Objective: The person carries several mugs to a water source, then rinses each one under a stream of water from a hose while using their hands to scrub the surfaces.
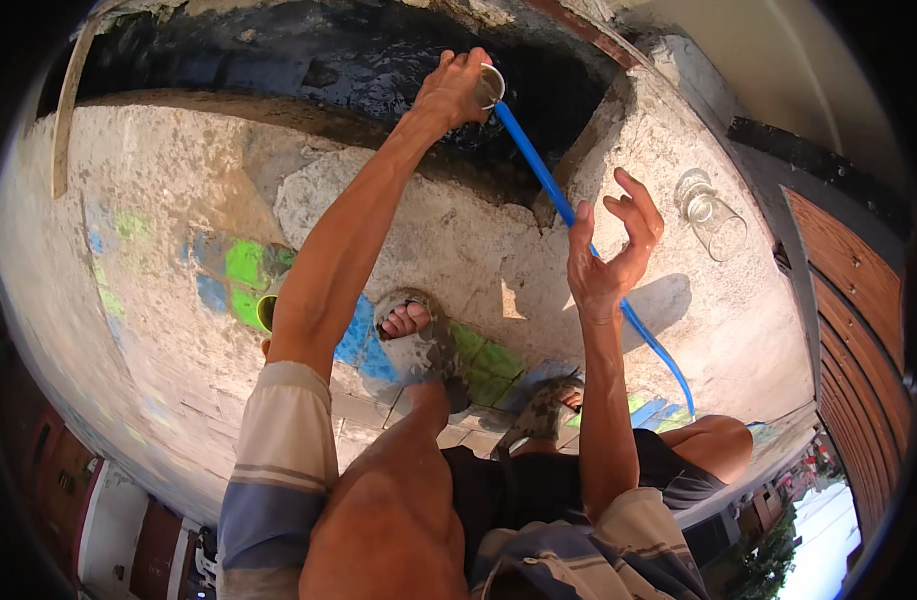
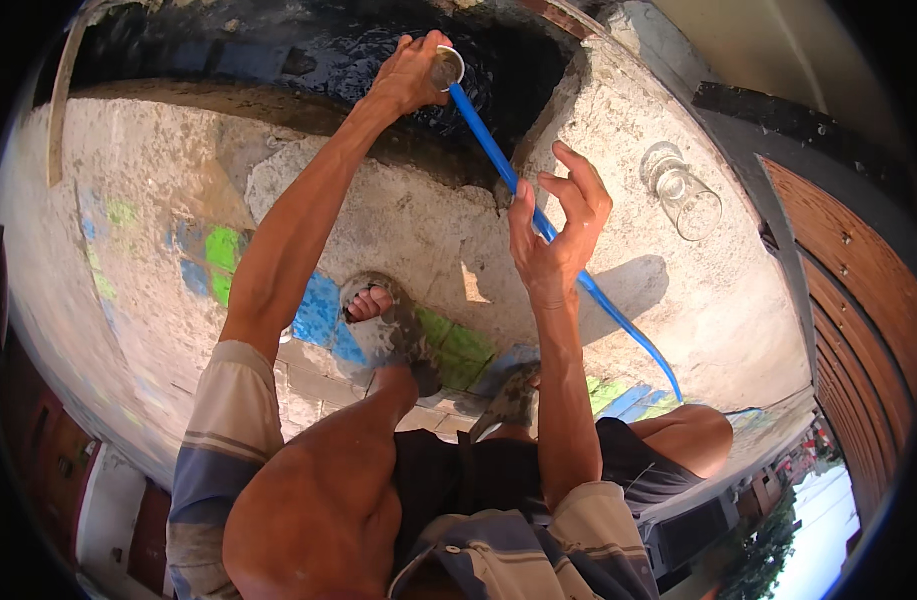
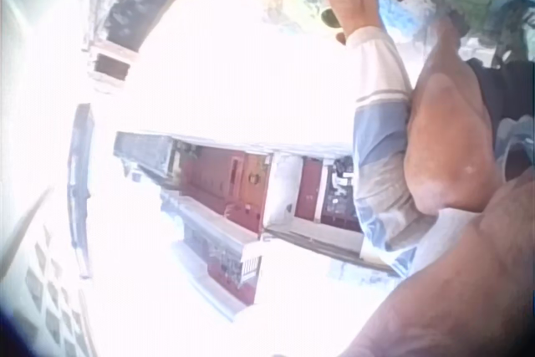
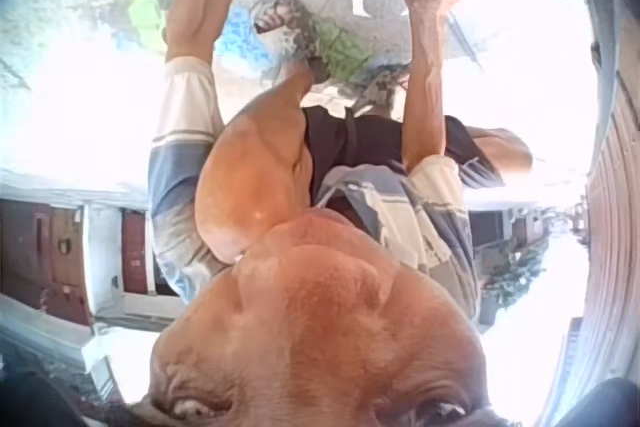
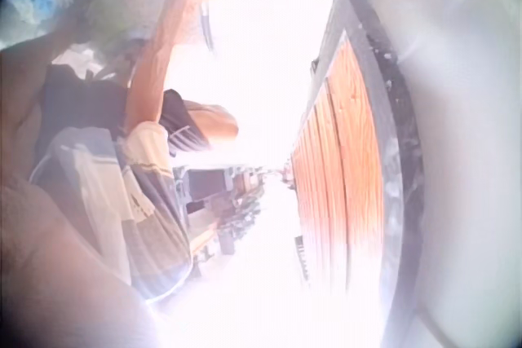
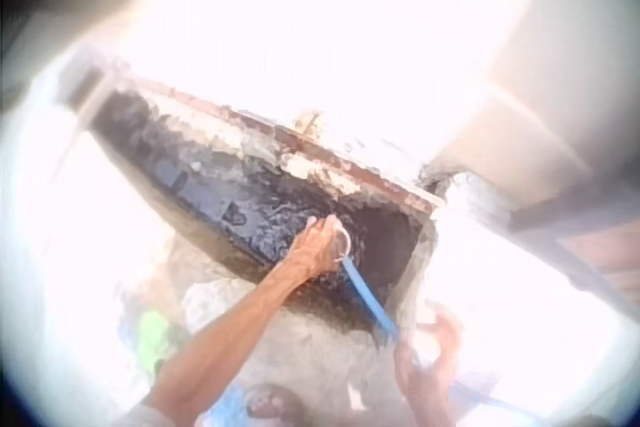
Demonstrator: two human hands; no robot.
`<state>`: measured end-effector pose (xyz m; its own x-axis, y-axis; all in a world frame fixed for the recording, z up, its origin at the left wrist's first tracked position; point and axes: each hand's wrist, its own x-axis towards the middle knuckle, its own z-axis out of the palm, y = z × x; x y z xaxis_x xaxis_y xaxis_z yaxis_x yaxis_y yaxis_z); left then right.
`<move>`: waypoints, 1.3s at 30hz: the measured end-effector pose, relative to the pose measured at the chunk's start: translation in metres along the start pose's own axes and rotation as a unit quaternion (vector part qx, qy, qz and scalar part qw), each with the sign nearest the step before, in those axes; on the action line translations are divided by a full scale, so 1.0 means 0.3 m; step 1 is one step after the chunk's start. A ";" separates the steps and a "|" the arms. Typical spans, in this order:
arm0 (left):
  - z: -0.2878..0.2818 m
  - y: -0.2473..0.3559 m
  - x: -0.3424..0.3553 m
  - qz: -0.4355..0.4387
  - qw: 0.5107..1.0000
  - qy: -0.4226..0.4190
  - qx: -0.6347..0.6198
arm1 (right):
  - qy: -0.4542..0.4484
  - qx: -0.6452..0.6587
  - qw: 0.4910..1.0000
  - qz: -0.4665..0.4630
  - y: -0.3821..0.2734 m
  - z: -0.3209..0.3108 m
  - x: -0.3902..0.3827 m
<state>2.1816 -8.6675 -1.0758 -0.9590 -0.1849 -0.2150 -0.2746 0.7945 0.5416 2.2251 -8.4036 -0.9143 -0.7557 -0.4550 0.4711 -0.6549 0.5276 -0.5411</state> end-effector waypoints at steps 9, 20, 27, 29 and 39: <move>-0.039 -0.059 -0.042 -0.003 1.000 0.008 -0.002 | -0.176 0.133 0.974 0.048 -0.151 0.272 0.021; -0.428 -0.142 -0.306 0.131 0.989 0.066 -0.025 | -0.423 -0.034 0.868 -0.258 -0.075 0.583 0.297; -0.310 -0.031 -0.476 -0.101 0.656 0.242 -0.708 | -0.449 0.097 0.887 -0.037 -0.238 0.536 0.387; -0.303 -0.023 -0.443 -0.154 0.538 0.184 -0.808 | -0.344 0.048 0.911 -0.222 -0.228 0.561 0.368; -0.371 -0.113 -0.401 -0.102 0.666 0.284 -0.682 | -0.499 0.268 0.818 0.106 -0.291 0.578 0.393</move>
<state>2.2985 -8.7364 -0.9779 -0.6583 -0.7047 -0.2646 0.1598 -0.4743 0.8657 2.1925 -8.6278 -0.9324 -0.3033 -0.8940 -0.3298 -0.2140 0.4011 -0.8907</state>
